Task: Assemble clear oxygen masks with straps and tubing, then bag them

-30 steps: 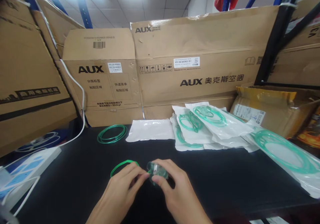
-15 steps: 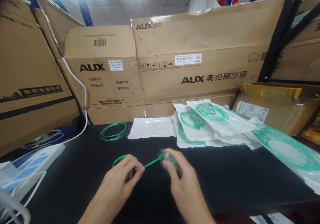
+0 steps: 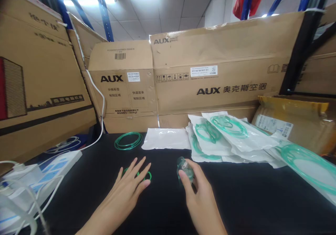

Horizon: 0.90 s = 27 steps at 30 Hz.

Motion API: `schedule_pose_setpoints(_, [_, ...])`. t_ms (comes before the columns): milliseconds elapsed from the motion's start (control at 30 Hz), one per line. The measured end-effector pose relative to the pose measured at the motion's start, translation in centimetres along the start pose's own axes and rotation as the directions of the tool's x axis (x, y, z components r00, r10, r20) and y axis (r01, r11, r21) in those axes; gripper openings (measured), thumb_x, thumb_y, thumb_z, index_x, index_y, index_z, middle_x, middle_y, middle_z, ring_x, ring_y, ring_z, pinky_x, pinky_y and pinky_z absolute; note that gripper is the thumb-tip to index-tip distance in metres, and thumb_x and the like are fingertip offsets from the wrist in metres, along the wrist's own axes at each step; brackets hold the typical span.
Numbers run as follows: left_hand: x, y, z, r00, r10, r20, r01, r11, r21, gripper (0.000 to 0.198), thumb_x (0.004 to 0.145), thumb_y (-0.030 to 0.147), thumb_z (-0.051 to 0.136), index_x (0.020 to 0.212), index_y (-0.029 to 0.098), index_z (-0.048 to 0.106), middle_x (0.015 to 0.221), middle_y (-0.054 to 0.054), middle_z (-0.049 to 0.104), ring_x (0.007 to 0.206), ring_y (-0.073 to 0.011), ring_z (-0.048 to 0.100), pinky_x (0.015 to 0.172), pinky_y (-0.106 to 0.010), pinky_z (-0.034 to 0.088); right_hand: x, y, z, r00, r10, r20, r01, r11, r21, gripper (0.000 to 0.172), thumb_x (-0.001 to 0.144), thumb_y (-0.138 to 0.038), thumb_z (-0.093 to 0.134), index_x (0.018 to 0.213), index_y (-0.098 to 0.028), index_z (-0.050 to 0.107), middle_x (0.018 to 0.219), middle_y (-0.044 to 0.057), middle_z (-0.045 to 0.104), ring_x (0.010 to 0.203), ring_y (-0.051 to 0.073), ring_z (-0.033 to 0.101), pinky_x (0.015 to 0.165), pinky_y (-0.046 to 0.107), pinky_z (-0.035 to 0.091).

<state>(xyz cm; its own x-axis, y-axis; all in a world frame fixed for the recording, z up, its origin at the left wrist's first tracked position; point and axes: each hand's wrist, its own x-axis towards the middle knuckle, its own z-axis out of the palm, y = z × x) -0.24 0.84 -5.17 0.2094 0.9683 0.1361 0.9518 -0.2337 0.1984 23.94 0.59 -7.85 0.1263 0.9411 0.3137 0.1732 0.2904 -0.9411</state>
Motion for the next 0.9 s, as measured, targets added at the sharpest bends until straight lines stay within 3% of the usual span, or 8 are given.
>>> schedule_pose_setpoints(133, [-0.3, -2.0, -0.4, 0.989, -0.123, 0.08, 0.118, 0.99, 0.072, 0.055, 0.106, 0.041, 0.026, 0.157, 0.026, 0.038, 0.168, -0.001, 0.02, 0.156, -0.0288, 0.015, 0.124, -0.057, 0.021, 0.0, 0.4, 0.0, 1.0, 0.013, 0.013, -0.013, 1.0, -0.003, 0.049, 0.092, -0.059, 0.062, 0.127, -0.026, 0.059, 0.132, 0.007, 0.066, 0.123, 0.027, 0.062, 0.106, 0.034, 0.048])
schedule_pose_setpoints(300, [-1.6, -7.8, -2.0, 0.917, -0.385, 0.104, 0.361, 0.912, 0.196, 0.057, 0.102, 0.031, 0.033, 0.156, 0.014, 0.041, 0.166, -0.011, 0.021, 0.154, -0.0317, 0.02, 0.122, -0.052, 0.028, -0.1, 0.0, 0.2, 0.997, -0.054, 0.061, 0.06, 0.994, -0.087, 0.042, 0.094, -0.056, 0.059, 0.126, -0.029, 0.062, 0.131, 0.005, 0.066, 0.122, 0.026, 0.063, 0.104, 0.034, 0.05])
schedule_pose_setpoints(433, [-2.1, -9.5, -3.2, 0.882, -0.46, -0.101, 0.471, 0.863, 0.181, 0.058, 0.097, 0.028, 0.039, 0.151, 0.01, 0.048, 0.163, -0.016, 0.03, 0.152, -0.037, 0.026, 0.116, -0.064, 0.032, -0.3, -0.6, 0.3, 0.98, -0.155, 0.122, 0.171, 0.976, -0.134, 0.035, 0.096, -0.048, 0.06, 0.126, -0.032, 0.065, 0.132, 0.003, 0.066, 0.123, 0.023, 0.063, 0.106, 0.033, 0.049])
schedule_pose_setpoints(500, [-2.0, -7.5, -3.9, 0.864, -0.39, -0.318, 0.438, 0.894, 0.092, 0.059, 0.096, 0.034, 0.041, 0.148, 0.009, 0.053, 0.16, -0.017, 0.04, 0.151, -0.0364, 0.032, 0.118, -0.062, 0.028, -0.5, -0.9, 0.3, 0.978, -0.156, 0.139, 0.176, 0.974, -0.143, 0.034, 0.096, -0.045, 0.061, 0.128, -0.033, 0.065, 0.132, 0.002, 0.068, 0.122, 0.022, 0.064, 0.107, 0.032, 0.049])
schedule_pose_setpoints(567, [-1.9, -3.6, -4.6, 0.856, -0.34, -0.39, 0.317, 0.94, -0.124, 0.053, 0.096, 0.046, 0.043, 0.134, 0.017, 0.067, 0.145, -0.011, 0.061, 0.137, -0.0327, 0.053, 0.118, -0.049, 0.036, -0.7, -1.2, 0.4, 0.974, -0.17, 0.152, 0.195, 0.966, -0.171, 0.034, 0.096, -0.041, 0.062, 0.129, -0.034, 0.066, 0.13, 0.001, 0.069, 0.121, 0.022, 0.065, 0.107, 0.031, 0.049])
schedule_pose_setpoints(633, [-1.8, 0.8, -4.8, 0.921, -0.28, -0.27, 0.15, 0.897, -0.415, 0.046, 0.097, 0.055, 0.044, 0.11, 0.027, 0.078, 0.12, -0.004, 0.076, 0.117, -0.0284, 0.068, 0.104, -0.038, 0.049, -0.8, -1.5, 0.4, 0.96, -0.224, 0.168, 0.256, 0.946, -0.199, 0.032, 0.095, -0.037, 0.065, 0.127, -0.034, 0.068, 0.127, 0.001, 0.07, 0.119, 0.022, 0.065, 0.105, 0.029, 0.05])
schedule_pose_setpoints(733, [-1.2, 5.9, -4.0, 0.994, -0.055, -0.099, -0.025, 0.745, -0.666, 0.042, 0.097, 0.056, 0.049, 0.101, 0.027, 0.08, 0.101, -0.002, 0.079, 0.096, -0.0234, 0.071, 0.088, -0.027, 0.053, -0.8, -1.8, 0.4, 0.928, -0.306, 0.215, 0.347, 0.918, -0.19, 0.034, 0.094, -0.03, 0.066, 0.127, -0.035, 0.07, 0.123, 0.002, 0.069, 0.116, 0.021, 0.066, 0.101, 0.028, 0.051])
schedule_pose_setpoints(900, [0.1, 7.3, -2.1, 0.994, 0.005, -0.109, -0.093, 0.568, -0.818, 0.045, 0.099, 0.054, 0.05, 0.095, 0.019, 0.078, 0.088, -0.003, 0.075, 0.088, -0.0218, 0.066, 0.079, -0.026, 0.05, -0.2, -1.7, 0.3, 0.961, -0.159, 0.226, 0.16, 0.987, 0.016, 0.045, 0.094, -0.036, 0.068, 0.138, -0.035, 0.063, 0.131, 0.004, 0.066, 0.121, 0.024, 0.065, 0.106, 0.034, 0.051])
